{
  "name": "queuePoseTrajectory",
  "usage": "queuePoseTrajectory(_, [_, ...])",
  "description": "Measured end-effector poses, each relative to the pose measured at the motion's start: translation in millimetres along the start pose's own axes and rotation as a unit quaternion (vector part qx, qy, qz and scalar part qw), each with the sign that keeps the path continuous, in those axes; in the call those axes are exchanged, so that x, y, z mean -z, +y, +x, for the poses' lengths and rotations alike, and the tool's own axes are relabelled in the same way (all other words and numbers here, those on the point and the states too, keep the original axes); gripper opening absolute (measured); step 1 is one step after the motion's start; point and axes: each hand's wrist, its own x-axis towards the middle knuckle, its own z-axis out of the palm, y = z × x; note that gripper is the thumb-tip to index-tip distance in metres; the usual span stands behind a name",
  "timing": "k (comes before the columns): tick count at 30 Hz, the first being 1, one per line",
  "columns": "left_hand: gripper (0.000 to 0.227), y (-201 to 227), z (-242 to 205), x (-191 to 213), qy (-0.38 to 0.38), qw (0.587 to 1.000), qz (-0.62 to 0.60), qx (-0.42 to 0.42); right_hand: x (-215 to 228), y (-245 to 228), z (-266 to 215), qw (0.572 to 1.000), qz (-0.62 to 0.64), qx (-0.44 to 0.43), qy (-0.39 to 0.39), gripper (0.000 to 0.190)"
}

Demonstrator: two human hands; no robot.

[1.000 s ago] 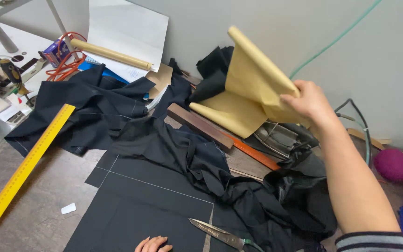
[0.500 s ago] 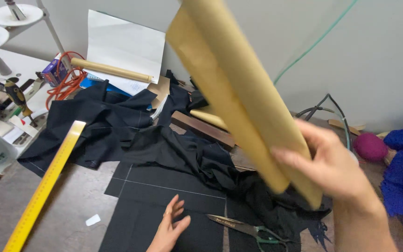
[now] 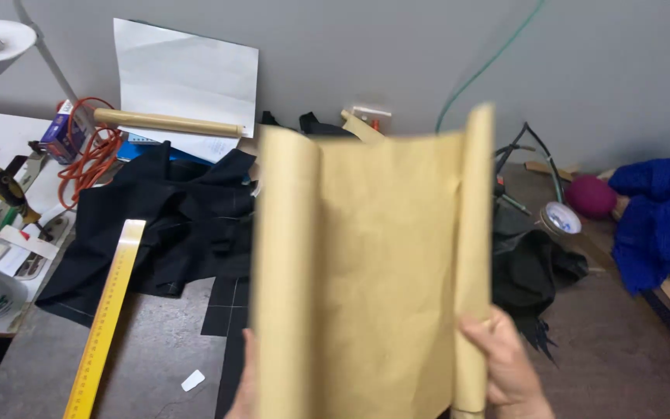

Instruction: The person measures and marks a piece of black fabric using a yellow ruler and white chalk. They then use a pair of scissors to cut the fabric along the marked lines. After cutting, the person handles a roll of tan paper, unrolling and folding it before securing it with a red rubber band.

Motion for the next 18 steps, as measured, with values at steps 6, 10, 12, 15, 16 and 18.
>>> queuePoseTrajectory(6, [0.1, 45, 18, 80, -0.132, 0.968, 0.153, -0.15, -13, 98, -8, 0.982, -0.141, -0.092, 0.09, 0.038])
queuePoseTrajectory(10, [0.08, 38, -18, 21, 0.064, 0.979, 0.071, -0.179, -6, 167, 9, 0.967, -0.221, -0.099, 0.072, 0.048])
queuePoseTrajectory(12, [0.054, 43, -40, -13, 0.25, 0.911, 0.299, -0.133, 5, 199, 26, 0.974, -0.186, -0.126, -0.03, 0.04])
queuePoseTrajectory(15, [0.089, 47, 51, 97, 0.277, 0.838, 0.425, -0.199, 40, 195, 98, 0.915, -0.397, 0.053, 0.052, 0.041])
queuePoseTrajectory(16, [0.089, 49, 55, 98, 0.28, 0.839, 0.423, -0.199, 33, 166, 122, 0.915, -0.397, 0.052, 0.049, 0.041])
queuePoseTrajectory(18, [0.086, 50, 65, 102, 0.317, 0.805, 0.437, -0.247, 20, 109, 171, 0.94, -0.323, 0.107, 0.022, 0.034])
